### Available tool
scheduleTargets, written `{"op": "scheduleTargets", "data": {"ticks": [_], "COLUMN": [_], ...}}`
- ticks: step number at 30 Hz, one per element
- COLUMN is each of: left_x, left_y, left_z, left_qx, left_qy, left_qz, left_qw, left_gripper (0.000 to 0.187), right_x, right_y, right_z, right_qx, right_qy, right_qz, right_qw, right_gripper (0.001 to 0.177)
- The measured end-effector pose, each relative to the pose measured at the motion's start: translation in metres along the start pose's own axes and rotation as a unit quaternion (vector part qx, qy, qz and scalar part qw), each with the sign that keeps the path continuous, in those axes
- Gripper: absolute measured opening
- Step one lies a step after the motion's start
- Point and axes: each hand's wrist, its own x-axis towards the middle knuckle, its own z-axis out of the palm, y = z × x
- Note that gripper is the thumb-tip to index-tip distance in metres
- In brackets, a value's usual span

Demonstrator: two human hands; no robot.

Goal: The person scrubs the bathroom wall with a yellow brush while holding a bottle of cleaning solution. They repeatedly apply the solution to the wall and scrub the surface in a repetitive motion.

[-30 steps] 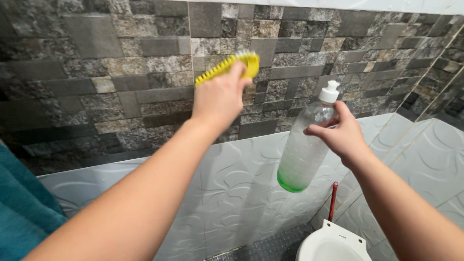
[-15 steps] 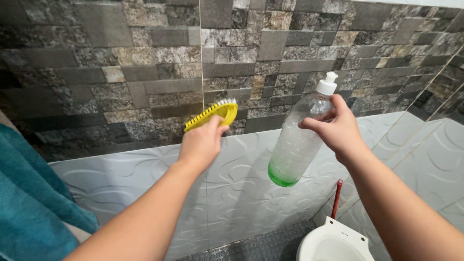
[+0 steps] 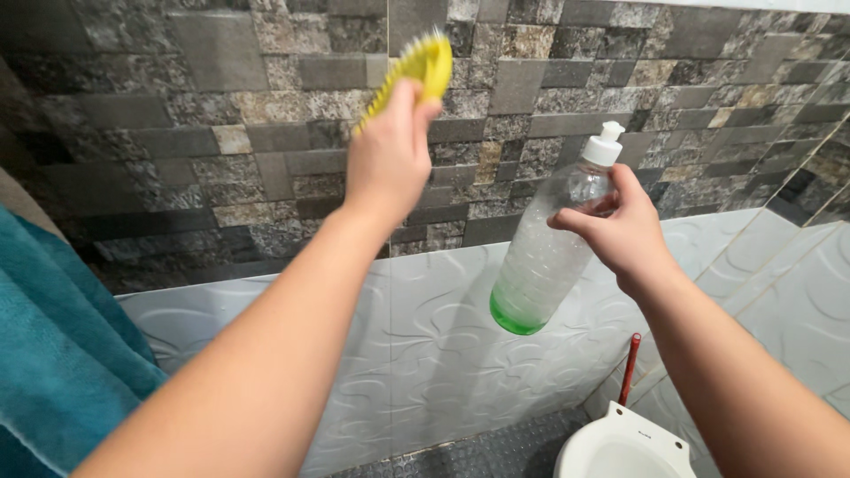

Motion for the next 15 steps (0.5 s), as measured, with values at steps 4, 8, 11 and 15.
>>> {"op": "scheduleTargets", "data": {"ticks": [4, 8, 11, 15], "left_x": [-0.039, -0.057, -0.044, -0.008], "left_y": [-0.002, -0.004, -0.005, -0.012], "left_z": [0.001, -0.004, -0.011, -0.028], "left_qx": [0.029, 0.047, 0.040, 0.047], "left_qy": [-0.082, -0.091, -0.049, 0.027], "left_qz": [-0.037, -0.044, -0.046, -0.031], "left_qw": [0.996, 0.994, 0.997, 0.998], "left_gripper": [0.020, 0.021, 0.020, 0.018], "right_x": [-0.002, -0.004, -0.005, -0.005], "right_y": [-0.003, -0.007, -0.010, -0.015], "right_z": [0.003, 0.004, 0.007, 0.013], "right_qx": [-0.005, -0.003, -0.002, 0.007], "right_qy": [-0.005, -0.007, -0.004, -0.002], "right_qz": [0.000, -0.009, -0.010, -0.018], "right_qw": [1.000, 1.000, 1.000, 1.000], "right_gripper": [0.064, 0.065, 0.066, 0.066]}}
